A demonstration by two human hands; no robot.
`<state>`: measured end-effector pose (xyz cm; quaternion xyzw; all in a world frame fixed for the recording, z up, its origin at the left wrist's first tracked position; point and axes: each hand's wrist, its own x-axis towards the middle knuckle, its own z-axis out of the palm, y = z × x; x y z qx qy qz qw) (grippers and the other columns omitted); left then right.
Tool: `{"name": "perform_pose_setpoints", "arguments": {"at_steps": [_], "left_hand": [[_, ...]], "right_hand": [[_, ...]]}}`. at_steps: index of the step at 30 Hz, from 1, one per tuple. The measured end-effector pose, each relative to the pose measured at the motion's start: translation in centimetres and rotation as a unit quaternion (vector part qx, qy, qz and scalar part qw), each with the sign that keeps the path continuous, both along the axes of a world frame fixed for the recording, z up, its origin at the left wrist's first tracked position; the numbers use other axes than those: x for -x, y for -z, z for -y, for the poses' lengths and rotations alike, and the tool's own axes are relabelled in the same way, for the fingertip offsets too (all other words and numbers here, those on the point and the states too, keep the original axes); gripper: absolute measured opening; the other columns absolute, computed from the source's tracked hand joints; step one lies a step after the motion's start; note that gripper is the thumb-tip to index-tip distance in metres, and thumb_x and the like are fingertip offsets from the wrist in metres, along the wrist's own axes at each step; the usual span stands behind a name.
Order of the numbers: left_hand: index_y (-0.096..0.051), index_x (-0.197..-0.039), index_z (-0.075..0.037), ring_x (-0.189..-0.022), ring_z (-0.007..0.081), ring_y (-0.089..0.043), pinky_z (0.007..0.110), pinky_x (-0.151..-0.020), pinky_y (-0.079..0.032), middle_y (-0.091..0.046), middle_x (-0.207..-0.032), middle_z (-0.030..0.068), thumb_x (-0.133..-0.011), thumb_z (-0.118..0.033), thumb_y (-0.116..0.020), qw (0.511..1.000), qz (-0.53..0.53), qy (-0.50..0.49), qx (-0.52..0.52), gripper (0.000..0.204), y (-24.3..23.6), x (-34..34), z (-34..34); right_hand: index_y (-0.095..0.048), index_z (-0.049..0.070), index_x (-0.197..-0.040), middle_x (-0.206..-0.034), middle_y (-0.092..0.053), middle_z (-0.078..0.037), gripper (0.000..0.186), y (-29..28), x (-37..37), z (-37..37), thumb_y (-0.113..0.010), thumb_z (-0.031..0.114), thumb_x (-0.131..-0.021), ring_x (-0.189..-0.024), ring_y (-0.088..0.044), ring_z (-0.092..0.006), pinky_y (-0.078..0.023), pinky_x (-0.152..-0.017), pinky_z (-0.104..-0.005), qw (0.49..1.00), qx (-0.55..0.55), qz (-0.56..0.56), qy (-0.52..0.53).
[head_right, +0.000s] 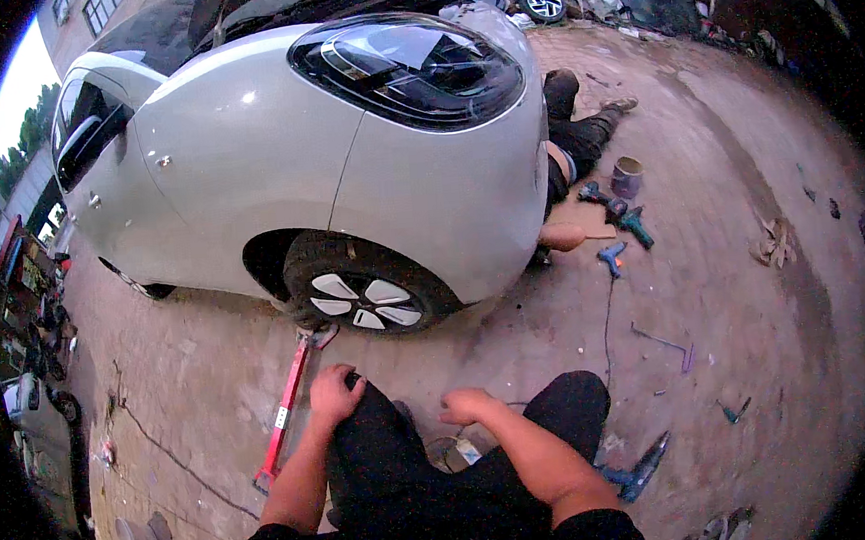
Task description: The person removes a white car bumper by hand, detaching clips and pulling it away from the vehicle. They then reattach the bumper, aligning it and pressing it back into place around the wheel arch and headlight area.
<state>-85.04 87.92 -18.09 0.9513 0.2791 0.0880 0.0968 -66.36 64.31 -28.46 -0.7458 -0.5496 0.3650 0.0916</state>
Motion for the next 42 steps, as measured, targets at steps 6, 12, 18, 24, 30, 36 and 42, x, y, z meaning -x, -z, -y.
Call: {"name": "perform_pose_setpoints", "arguments": {"at_steps": [6,12,18,24,30,36,42], "left_hand": [[-0.073,-0.111,-0.006,-0.111,0.0339,-0.064,0.044,-0.098,-0.05,-0.07,-0.115,0.0148,-0.084,-0.041,-0.071,1.0,-0.004,-0.007,0.006,0.044,0.2,0.1,-0.1],[-0.073,-0.11,-0.006,-0.111,0.0335,-0.064,0.043,-0.098,-0.051,-0.07,-0.115,0.0145,-0.083,-0.04,-0.071,1.0,-0.008,-0.007,0.009,0.043,0.2,-0.2,-0.1],[-0.074,-0.11,-0.007,-0.111,0.0333,-0.064,0.043,-0.097,-0.051,-0.07,-0.115,0.0142,-0.083,-0.04,-0.072,1.0,-0.01,-0.013,0.01,0.043,0.1,-0.2,0.0],[-0.074,-0.11,-0.008,-0.112,0.0333,-0.064,0.043,-0.098,-0.051,-0.07,-0.116,0.0143,-0.083,-0.042,-0.071,1.0,-0.018,-0.016,0.01,0.044,-0.3,0.0,0.0],[-0.073,-0.112,-0.008,-0.111,0.0327,-0.064,0.043,-0.097,-0.051,-0.07,-0.115,0.0134,-0.084,-0.042,-0.071,0.999,-0.023,-0.02,0.018,0.044,0.0,-0.1,0.0],[-0.073,-0.111,-0.008,-0.11,0.0333,-0.065,0.043,-0.096,-0.051,-0.07,-0.114,0.0141,-0.084,-0.041,-0.071,1.0,-0.002,-0.004,0.004,0.043,0.5,0.0,-0.1],[-0.074,-0.111,-0.007,-0.111,0.0329,-0.065,0.043,-0.097,-0.051,-0.07,-0.115,0.0143,-0.084,-0.041,-0.071,1.0,-0.002,-0.016,0.002,0.044,0.2,0.0,0.2]], "right_hand": [[-0.07,0.007,-0.114,-0.112,-0.071,-0.018,0.049,-0.6,0.4,-0.1,-0.061,0.05,-0.091,-0.104,-0.067,-0.0399,-0.054,-0.086,-0.0516,1.0,-0.012,0.004,0.005],[-0.07,0.008,-0.114,-0.113,-0.071,-0.018,0.049,-0.3,0.3,0.0,-0.06,0.05,-0.092,-0.105,-0.067,-0.0395,-0.054,-0.087,-0.0516,1.0,-0.016,0.006,0.007],[-0.069,0.008,-0.114,-0.112,-0.071,-0.018,0.05,-0.2,0.2,-0.2,-0.06,0.051,-0.092,-0.104,-0.067,-0.0395,-0.054,-0.086,-0.0516,1.0,-0.023,0.014,-0.002],[-0.066,0.008,-0.124,-0.114,-0.07,-0.018,0.054,-2.1,0.3,-0.5,-0.062,0.051,-0.092,-0.109,-0.065,-0.0384,-0.053,-0.089,-0.0502,1.0,0.02,-0.001,-0.02],[-0.065,0.01,-0.125,-0.112,-0.072,-0.015,0.053,-1.8,0.3,-0.2,-0.062,0.051,-0.092,-0.109,-0.066,-0.0369,-0.053,-0.09,-0.0506,1.0,0.006,0.009,-0.007],[-0.065,0.011,-0.126,-0.114,-0.071,-0.015,0.054,-1.3,0.2,-0.2,-0.062,0.053,-0.092,-0.11,-0.066,-0.0367,-0.053,-0.09,-0.0507,1.0,0.01,0.018,-0.009],[-0.067,0.011,-0.123,-0.111,-0.072,-0.015,0.053,-1.4,0.2,-0.1,-0.063,0.053,-0.091,-0.107,-0.067,-0.0376,-0.053,-0.088,-0.0508,1.0,0.001,0.014,-0.012]]}}
